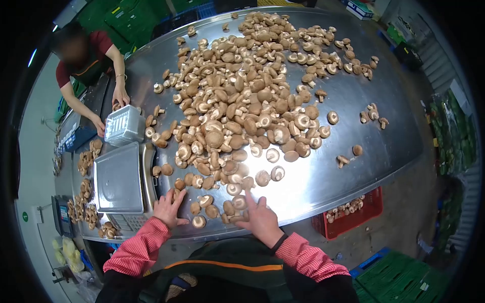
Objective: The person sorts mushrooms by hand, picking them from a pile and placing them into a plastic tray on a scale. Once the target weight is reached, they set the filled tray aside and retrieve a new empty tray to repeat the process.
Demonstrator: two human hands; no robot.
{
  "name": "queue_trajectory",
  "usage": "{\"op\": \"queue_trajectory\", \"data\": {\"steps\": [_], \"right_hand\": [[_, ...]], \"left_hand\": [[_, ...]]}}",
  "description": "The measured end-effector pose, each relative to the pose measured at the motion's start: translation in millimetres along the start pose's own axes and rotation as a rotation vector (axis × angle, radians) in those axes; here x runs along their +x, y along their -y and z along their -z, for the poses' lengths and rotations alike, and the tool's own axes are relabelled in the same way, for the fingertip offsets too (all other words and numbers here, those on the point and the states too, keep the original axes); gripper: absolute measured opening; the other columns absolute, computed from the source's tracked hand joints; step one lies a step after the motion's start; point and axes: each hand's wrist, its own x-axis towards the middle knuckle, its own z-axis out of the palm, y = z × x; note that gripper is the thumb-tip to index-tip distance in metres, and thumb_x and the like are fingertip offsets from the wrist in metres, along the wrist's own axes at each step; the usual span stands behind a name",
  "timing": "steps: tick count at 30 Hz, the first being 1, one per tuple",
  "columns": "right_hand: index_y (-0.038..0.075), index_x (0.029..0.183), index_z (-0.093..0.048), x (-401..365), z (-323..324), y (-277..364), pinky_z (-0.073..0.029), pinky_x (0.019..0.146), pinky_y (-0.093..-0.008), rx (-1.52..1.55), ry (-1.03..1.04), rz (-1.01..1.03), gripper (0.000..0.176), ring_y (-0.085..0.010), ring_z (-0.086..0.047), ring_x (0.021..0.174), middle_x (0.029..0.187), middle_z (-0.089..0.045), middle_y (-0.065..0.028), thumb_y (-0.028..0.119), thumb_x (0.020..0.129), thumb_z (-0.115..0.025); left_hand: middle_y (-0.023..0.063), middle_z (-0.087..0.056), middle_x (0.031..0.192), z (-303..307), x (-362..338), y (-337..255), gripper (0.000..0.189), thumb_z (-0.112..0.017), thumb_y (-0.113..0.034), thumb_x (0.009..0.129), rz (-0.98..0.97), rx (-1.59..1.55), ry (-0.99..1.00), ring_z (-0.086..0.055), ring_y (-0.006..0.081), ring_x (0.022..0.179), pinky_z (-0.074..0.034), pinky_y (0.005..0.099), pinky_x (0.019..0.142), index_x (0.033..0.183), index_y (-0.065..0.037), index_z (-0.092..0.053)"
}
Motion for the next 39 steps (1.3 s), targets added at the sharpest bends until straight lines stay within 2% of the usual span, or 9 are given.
{"op": "queue_trajectory", "data": {"steps": [7, 12, 19, 24, 26, 30, 32, 36, 39], "right_hand": [[0.012, 0.155, -0.027, 1.8, 9.7, -14.1, -0.056, 0.059, -0.0408, 0.026, 0.059, 0.111, 0.101, -0.0379, -0.067, 0.073, 0.104, -0.051, -0.0235, 0.039, 0.075, -0.084], [0.012, 0.155, -0.024, 11.3, 11.5, -9.9, -0.057, 0.065, -0.0445, 0.077, 0.087, 0.093, 0.105, -0.0404, -0.067, 0.077, 0.106, -0.050, -0.0241, 0.038, 0.074, -0.085], [0.000, 0.151, -0.023, 67.9, 4.8, -19.1, -0.043, 0.107, -0.0436, 0.626, -0.116, 0.065, 0.101, -0.0456, -0.050, 0.130, 0.143, -0.044, -0.0319, 0.022, 0.073, -0.082], [0.000, 0.149, -0.029, 112.3, 44.6, -38.0, -0.045, 0.105, -0.0381, 0.750, -0.132, -0.035, 0.099, -0.0316, -0.055, 0.126, 0.138, -0.053, -0.0244, 0.024, 0.071, -0.087], [0.001, 0.145, -0.035, 134.5, 67.3, -47.0, -0.046, 0.105, -0.0386, 0.622, -0.250, 0.010, 0.092, -0.0324, -0.055, 0.124, 0.135, -0.055, -0.0217, 0.026, 0.073, -0.086], [-0.005, 0.145, -0.036, 182.0, 145.0, -38.1, -0.044, 0.105, -0.0401, 0.633, -0.351, 0.102, 0.087, -0.0323, -0.056, 0.124, 0.135, -0.055, -0.0261, 0.034, 0.081, -0.081], [-0.008, 0.145, -0.037, 211.9, 173.2, -43.4, -0.044, 0.105, -0.0397, 0.468, -0.508, 0.163, 0.086, -0.0348, -0.057, 0.123, 0.135, -0.055, -0.0284, 0.038, 0.084, -0.079], [0.006, 0.149, -0.037, 163.2, 212.3, -17.3, -0.051, 0.087, -0.0431, -0.110, -0.669, 0.186, 0.073, -0.0378, -0.063, 0.104, 0.119, -0.057, -0.0262, 0.031, 0.090, -0.072], [0.007, 0.147, -0.040, 128.2, 187.3, -46.2, -0.051, 0.082, -0.0418, -0.120, -0.708, 0.341, 0.068, -0.0391, -0.062, 0.095, 0.115, -0.054, -0.0223, 0.024, 0.089, -0.071]], "left_hand": [[0.0249, -0.033, 0.141, -23.9, -8.7, 6.3, 0.126, -0.093, -0.024, 0.060, 0.144, -0.367, 0.029, -0.045, 0.0468, 0.124, -0.044, 0.0499, 0.106, 0.159, -0.020, -0.015], [0.0248, -0.034, 0.135, -47.7, -8.0, -26.3, 0.131, -0.095, -0.015, 0.055, 0.047, -0.650, -0.209, -0.041, 0.0461, 0.129, -0.039, 0.0460, 0.112, 0.158, -0.010, -0.015], [0.0250, -0.035, 0.134, -14.9, 91.7, -93.2, 0.140, -0.098, -0.018, 0.050, -0.156, -0.805, -0.482, -0.043, 0.0429, 0.124, -0.037, 0.0470, 0.111, 0.159, -0.008, -0.011], [0.0281, -0.033, 0.132, 23.5, 123.5, -112.1, 0.132, -0.095, -0.021, 0.058, -0.119, -0.909, -0.545, -0.044, 0.0465, 0.126, -0.042, 0.0480, 0.108, 0.159, -0.012, -0.011], [0.0305, -0.035, 0.138, 71.2, 130.5, -123.0, 0.133, -0.095, -0.031, 0.060, -0.080, -1.078, -0.446, -0.039, 0.0453, 0.131, -0.032, 0.0491, 0.116, 0.160, -0.009, -0.009], [0.0283, -0.031, 0.149, 119.7, 191.8, -141.3, 0.127, -0.092, -0.033, 0.066, -0.265, -0.956, -0.878, -0.035, 0.0438, 0.138, -0.033, 0.0488, 0.117, 0.160, -0.010, -0.010], [0.0267, -0.035, 0.146, 169.5, 174.0, -149.7, 0.124, -0.091, -0.033, 0.068, -0.191, -1.075, -0.666, -0.034, 0.0414, 0.140, -0.034, 0.0477, 0.117, 0.160, -0.011, -0.011], [0.0231, -0.039, 0.143, 147.9, 138.0, -111.8, 0.092, -0.084, -0.027, 0.076, -0.081, -0.765, -0.910, -0.041, 0.0392, 0.135, -0.040, 0.0467, 0.111, 0.152, -0.007, -0.035], [0.0211, -0.050, 0.133, 56.4, 112.2, -46.0, 0.072, -0.075, -0.015, 0.077, 0.241, -0.468, -0.936, -0.048, 0.0405, 0.125, -0.040, 0.0471, 0.108, 0.143, -0.005, -0.047]]}}
